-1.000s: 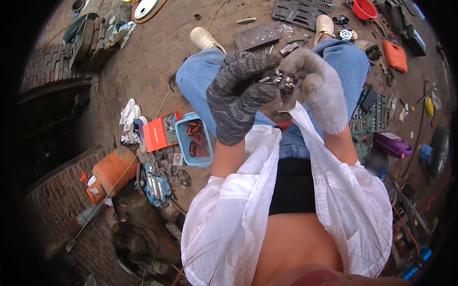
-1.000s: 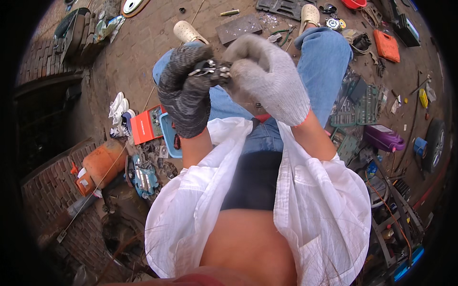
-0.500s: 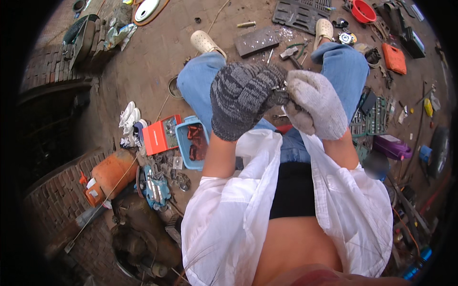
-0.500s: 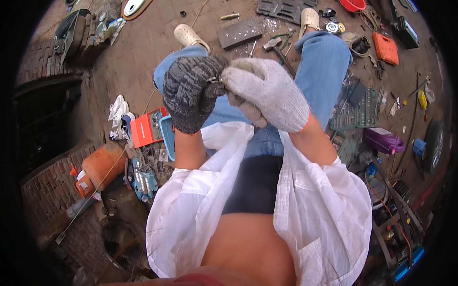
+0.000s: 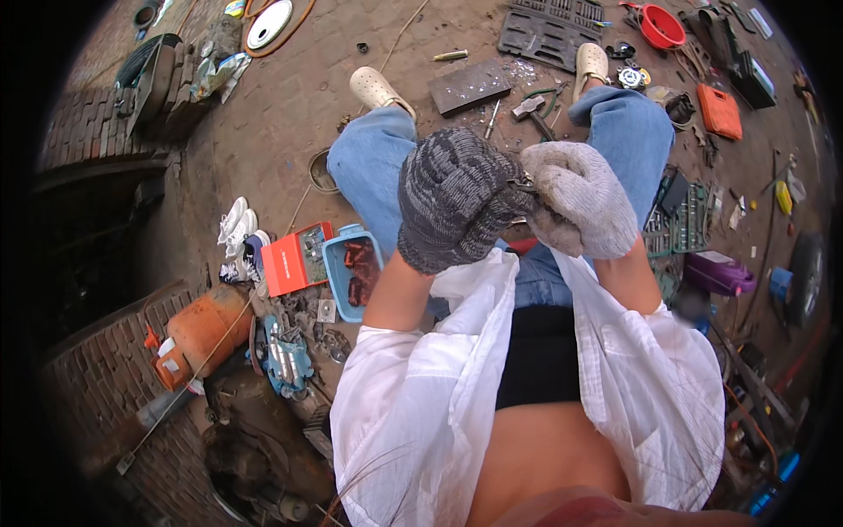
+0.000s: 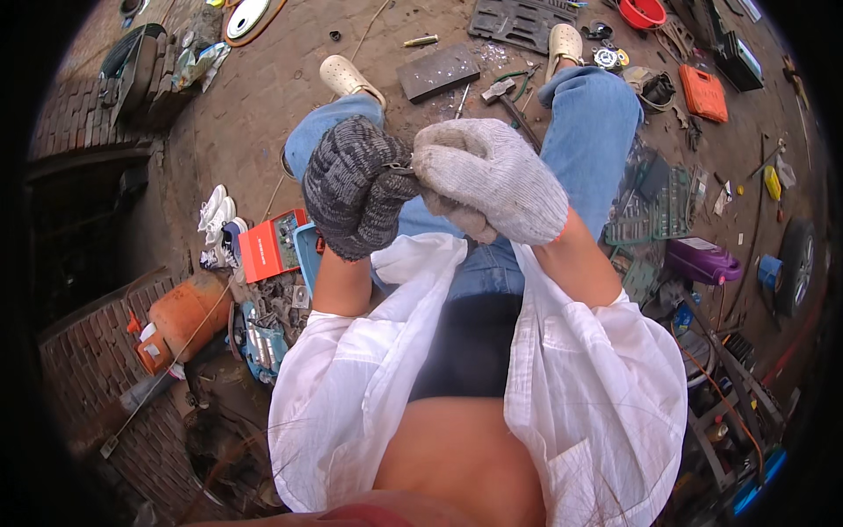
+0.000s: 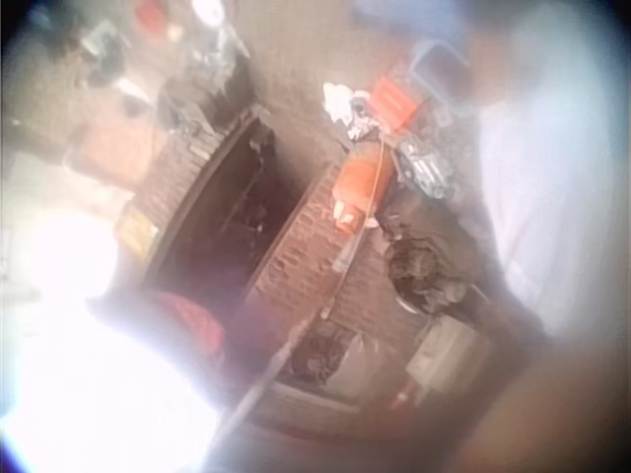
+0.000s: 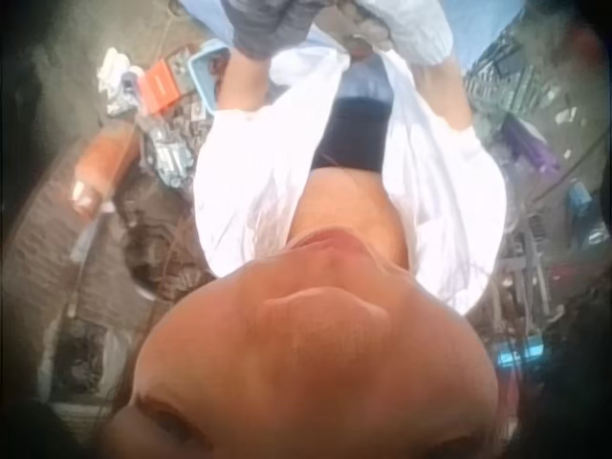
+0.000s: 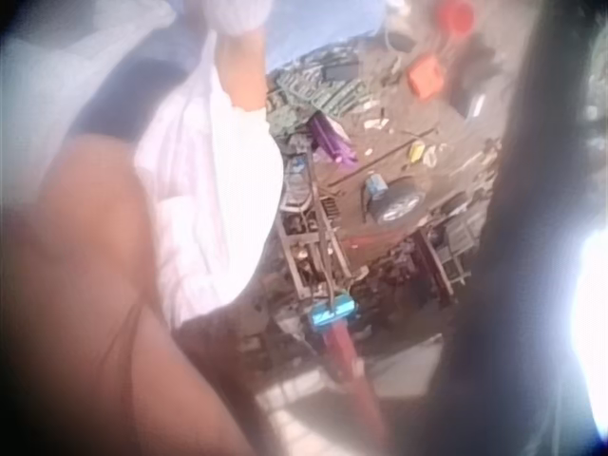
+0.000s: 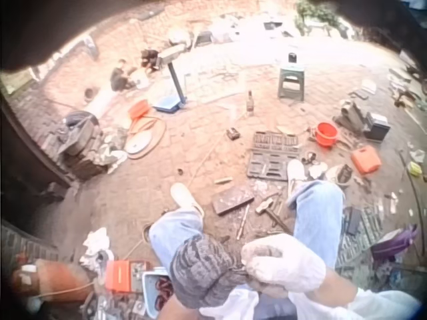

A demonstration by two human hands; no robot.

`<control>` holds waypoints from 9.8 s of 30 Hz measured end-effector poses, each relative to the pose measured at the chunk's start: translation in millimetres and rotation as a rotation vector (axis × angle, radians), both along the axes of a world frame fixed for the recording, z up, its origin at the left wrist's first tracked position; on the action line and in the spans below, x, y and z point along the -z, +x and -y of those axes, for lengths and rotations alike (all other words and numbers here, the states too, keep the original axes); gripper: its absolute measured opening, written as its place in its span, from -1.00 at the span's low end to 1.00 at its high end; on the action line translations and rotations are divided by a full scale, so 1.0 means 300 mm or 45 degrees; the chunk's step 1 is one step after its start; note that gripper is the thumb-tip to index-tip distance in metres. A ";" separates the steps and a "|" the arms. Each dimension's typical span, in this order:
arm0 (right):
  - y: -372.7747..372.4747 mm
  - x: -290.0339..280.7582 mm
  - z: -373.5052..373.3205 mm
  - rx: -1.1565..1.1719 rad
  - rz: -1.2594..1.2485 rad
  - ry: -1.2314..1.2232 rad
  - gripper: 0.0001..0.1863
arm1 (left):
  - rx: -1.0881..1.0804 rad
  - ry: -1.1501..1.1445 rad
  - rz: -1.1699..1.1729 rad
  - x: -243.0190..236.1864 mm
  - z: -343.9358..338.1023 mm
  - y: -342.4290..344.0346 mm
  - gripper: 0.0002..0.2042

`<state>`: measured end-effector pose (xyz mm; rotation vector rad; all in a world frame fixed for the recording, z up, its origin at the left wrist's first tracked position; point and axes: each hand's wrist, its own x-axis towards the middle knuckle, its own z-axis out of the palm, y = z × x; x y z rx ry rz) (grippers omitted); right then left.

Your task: The person sits on the floor and uses a hammer and chisel to shape a small metal component. They repeatedly strike the part, inspect it, and adjust its position while working in a cluttered workshop environment.

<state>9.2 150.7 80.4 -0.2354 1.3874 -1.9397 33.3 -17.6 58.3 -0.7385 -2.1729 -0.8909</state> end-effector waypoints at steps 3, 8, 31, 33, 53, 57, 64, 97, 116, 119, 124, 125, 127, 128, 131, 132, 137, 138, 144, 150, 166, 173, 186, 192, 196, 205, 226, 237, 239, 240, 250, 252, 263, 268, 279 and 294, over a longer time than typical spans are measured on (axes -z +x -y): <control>-0.008 0.008 0.003 -0.032 -0.081 -0.014 -0.71 | 0.034 0.151 0.055 0.016 -0.003 0.010 -0.75; -0.003 -0.005 0.012 0.021 -0.014 -0.057 -0.72 | -0.040 0.278 0.054 0.004 -0.036 0.036 -0.89; -0.016 -0.046 0.010 0.121 -0.668 0.352 -0.77 | 0.139 0.205 0.259 -0.069 0.030 -0.015 -0.73; -0.019 -0.055 0.002 0.032 -0.447 0.280 -0.75 | 0.114 0.037 0.203 -0.077 0.047 -0.021 -0.75; -0.036 -0.071 -0.028 -0.157 -0.535 0.242 -0.77 | 0.295 -0.086 -0.093 0.019 0.070 -0.033 -0.73; -0.039 -0.067 -0.026 -0.169 -0.612 0.264 -0.75 | 0.275 0.015 -0.069 0.031 0.063 -0.026 -0.72; -0.054 -0.063 -0.029 -0.095 -1.205 0.394 -0.72 | 0.103 0.283 0.267 -0.016 0.017 0.036 -0.73; -0.069 0.051 -0.016 -0.113 -0.443 0.119 -0.74 | 0.098 0.070 0.213 0.088 0.011 0.025 -0.63; -0.093 0.051 -0.041 -0.015 -0.828 0.364 -0.62 | 0.246 -0.639 0.284 -0.139 0.055 -0.070 -0.76; -0.107 -0.021 -0.041 -0.186 -0.616 0.563 -0.56 | 0.431 -0.644 0.443 -0.146 0.079 -0.102 -0.72; -0.132 -0.016 -0.026 -0.282 -0.738 0.758 -0.63 | 0.449 -0.579 0.368 -0.126 0.103 -0.119 -0.76; -0.128 0.001 -0.022 -0.162 -0.784 0.698 -0.61 | 0.437 -0.594 0.337 -0.129 0.098 -0.120 -0.77; -0.119 0.028 -0.017 0.073 -0.874 0.572 -0.53 | 0.391 -0.627 0.266 -0.135 0.089 -0.114 -0.77; -0.121 0.025 -0.019 0.060 -0.748 0.564 -0.54 | 0.369 -0.643 0.230 -0.135 0.081 -0.111 -0.78; -0.120 0.022 -0.018 0.042 -0.393 0.495 -0.59 | 0.249 -0.685 0.097 -0.138 0.067 -0.086 -0.79; -0.113 0.023 -0.011 0.057 -0.284 0.433 -0.61 | 0.210 -0.699 0.053 -0.141 0.065 -0.079 -0.79; -0.085 0.068 0.017 0.282 0.282 -0.019 -0.67 | 0.127 -0.768 -0.343 -0.061 0.076 -0.070 -0.84; -0.085 0.078 0.024 0.350 0.389 -0.119 -0.67 | 0.120 -0.749 -0.382 -0.047 0.078 -0.069 -0.85; -0.146 0.131 -0.075 0.492 0.445 -0.810 -0.60 | -0.174 -0.392 -0.201 0.003 0.075 -0.032 -0.88; -0.052 0.073 0.027 0.624 0.149 -0.152 -0.57 | -0.363 0.359 0.180 0.099 -0.004 0.018 -0.90; -0.026 0.137 -0.005 0.598 -1.248 0.727 -0.80 | 0.139 0.935 0.620 0.078 -0.057 -0.002 -0.81; -0.036 0.108 0.035 0.552 0.156 -0.232 -0.55 | 0.353 1.700 1.205 0.104 -0.038 -0.002 -0.80; -0.073 0.134 0.056 0.083 0.435 -1.468 -0.66 | 0.109 1.219 0.983 0.106 -0.107 0.015 -0.73; -0.093 0.243 0.044 0.283 0.471 -1.397 -0.72 | -0.059 0.697 0.633 0.126 -0.109 0.016 -0.76; -0.083 0.232 0.055 0.449 0.510 -1.313 -0.68 | -0.113 0.989 0.696 0.116 -0.132 0.024 -0.81; -0.034 0.222 0.021 0.960 -0.260 -0.016 -0.68 | -0.203 0.411 0.452 0.105 -0.069 0.003 -0.77; -0.006 0.111 0.067 0.649 -1.225 0.310 -0.77 | 0.053 1.427 0.886 0.005 -0.082 -0.003 -0.85; 0.013 0.061 0.045 0.446 -0.545 0.253 -0.71 | 0.100 1.343 0.844 0.029 -0.094 -0.015 -0.83; 0.015 0.068 0.046 0.444 -0.487 0.236 -0.72 | 0.149 1.428 0.879 0.019 -0.099 -0.011 -0.82; 0.017 0.077 0.049 0.471 -0.516 0.209 -0.73 | 0.128 1.388 0.868 0.018 -0.099 -0.008 -0.81; 0.010 0.063 0.043 0.523 -0.574 0.044 -0.73 | 0.169 1.140 0.576 0.030 -0.087 -0.016 -0.78; 0.008 0.061 0.052 0.575 -0.560 -0.111 -0.71 | 0.110 0.982 0.409 0.031 -0.088 -0.022 -0.76; 0.000 0.059 0.042 0.723 -0.542 -0.026 -0.67 | 0.364 1.249 0.478 0.080 -0.099 -0.013 -0.53; 0.001 0.066 0.045 0.764 -0.652 0.051 -0.69 | 0.246 1.194 0.564 0.086 -0.089 -0.001 -0.53; -0.001 0.057 0.050 0.678 -0.563 0.095 -0.78 | -0.061 1.155 0.707 0.037 -0.090 0.022 -0.76; -0.018 0.091 0.042 0.515 -0.506 0.222 -0.78 | 0.298 1.671 1.078 0.072 -0.075 -0.004 -0.81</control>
